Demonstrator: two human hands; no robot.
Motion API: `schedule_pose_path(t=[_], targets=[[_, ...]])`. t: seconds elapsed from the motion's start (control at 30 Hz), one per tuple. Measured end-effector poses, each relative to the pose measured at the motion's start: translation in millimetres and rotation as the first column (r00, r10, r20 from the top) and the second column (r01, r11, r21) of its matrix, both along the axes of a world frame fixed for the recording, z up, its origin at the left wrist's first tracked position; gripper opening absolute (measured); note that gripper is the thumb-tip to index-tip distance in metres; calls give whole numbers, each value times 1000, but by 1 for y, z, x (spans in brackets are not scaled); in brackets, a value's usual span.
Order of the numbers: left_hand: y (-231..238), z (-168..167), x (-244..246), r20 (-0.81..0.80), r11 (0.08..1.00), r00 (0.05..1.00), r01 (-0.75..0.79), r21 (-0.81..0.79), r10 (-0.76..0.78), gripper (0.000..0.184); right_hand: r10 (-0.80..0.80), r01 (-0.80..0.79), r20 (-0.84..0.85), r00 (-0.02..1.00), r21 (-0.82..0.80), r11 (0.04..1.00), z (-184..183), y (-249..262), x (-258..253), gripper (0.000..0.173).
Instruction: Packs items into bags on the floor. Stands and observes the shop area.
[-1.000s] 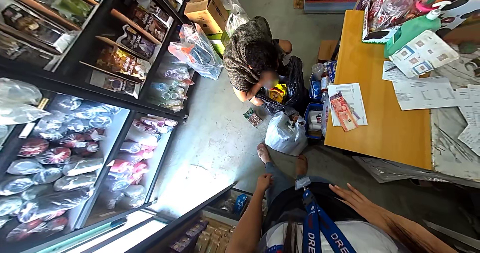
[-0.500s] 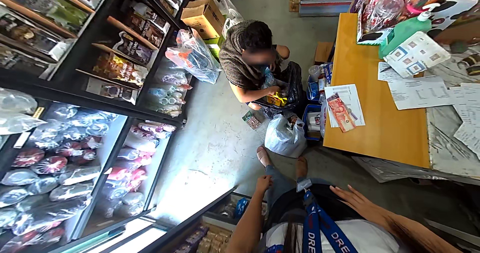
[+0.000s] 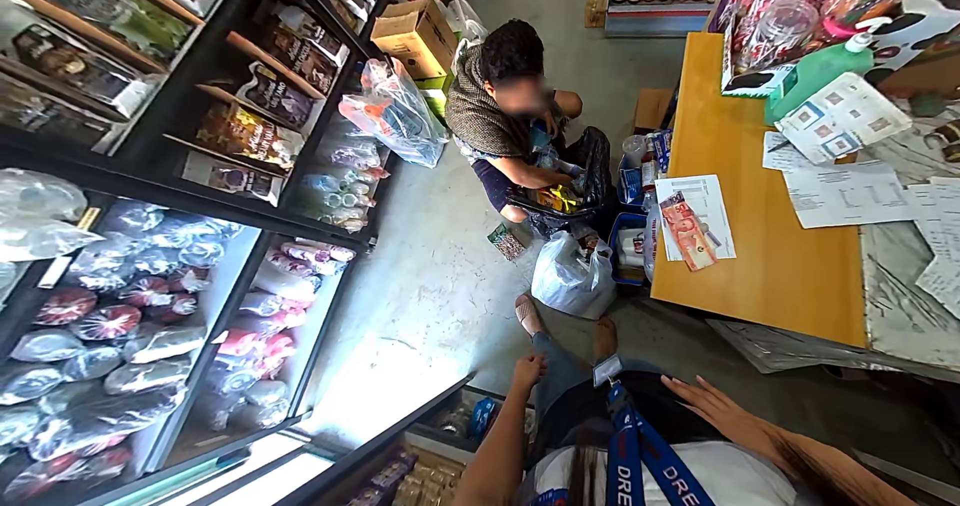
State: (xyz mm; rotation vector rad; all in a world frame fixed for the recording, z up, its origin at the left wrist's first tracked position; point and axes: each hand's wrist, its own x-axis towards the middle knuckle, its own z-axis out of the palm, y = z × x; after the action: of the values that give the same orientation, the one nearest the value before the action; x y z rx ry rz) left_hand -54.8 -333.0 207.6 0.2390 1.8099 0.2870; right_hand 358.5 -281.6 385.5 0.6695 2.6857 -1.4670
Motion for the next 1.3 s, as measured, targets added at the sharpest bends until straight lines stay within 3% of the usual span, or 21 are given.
schedule_pose_path(t=[0.3, 0.6, 0.8, 0.93, 1.07, 1.2, 1.3], targets=[[-7, -4, 2, 8, 1000, 1000, -17, 13, 17, 38, -18, 18, 6, 1000, -28, 999, 2, 0, -3, 73], [-7, -8, 4, 9, 999, 999, -34, 9, 34, 38, -43, 47, -44, 998, 92, 995, -49, -18, 16, 81], [-5, -8, 6, 2, 1000, 1000, -15, 16, 15, 37, -29, 29, -11, 1000, -18, 999, -6, -5, 4, 79], [-4, -9, 8, 9, 1000, 1000, -16, 16, 16, 37, -52, 55, -53, 997, 51, 997, -25, -13, 11, 79], [-4, -10, 9, 12, 1000, 1000, -12, 21, 12, 36, -39, 39, -22, 999, -10, 999, -11, -8, 8, 80], [-5, -11, 11, 16, 999, 1000, -14, 33, 13, 37, -62, 64, -67, 996, 23, 998, -30, -14, 13, 74], [-7, -12, 12, 11, 999, 1000, -15, 36, 14, 37, -48, 46, -33, 998, -60, 997, -11, -8, 8, 71]])
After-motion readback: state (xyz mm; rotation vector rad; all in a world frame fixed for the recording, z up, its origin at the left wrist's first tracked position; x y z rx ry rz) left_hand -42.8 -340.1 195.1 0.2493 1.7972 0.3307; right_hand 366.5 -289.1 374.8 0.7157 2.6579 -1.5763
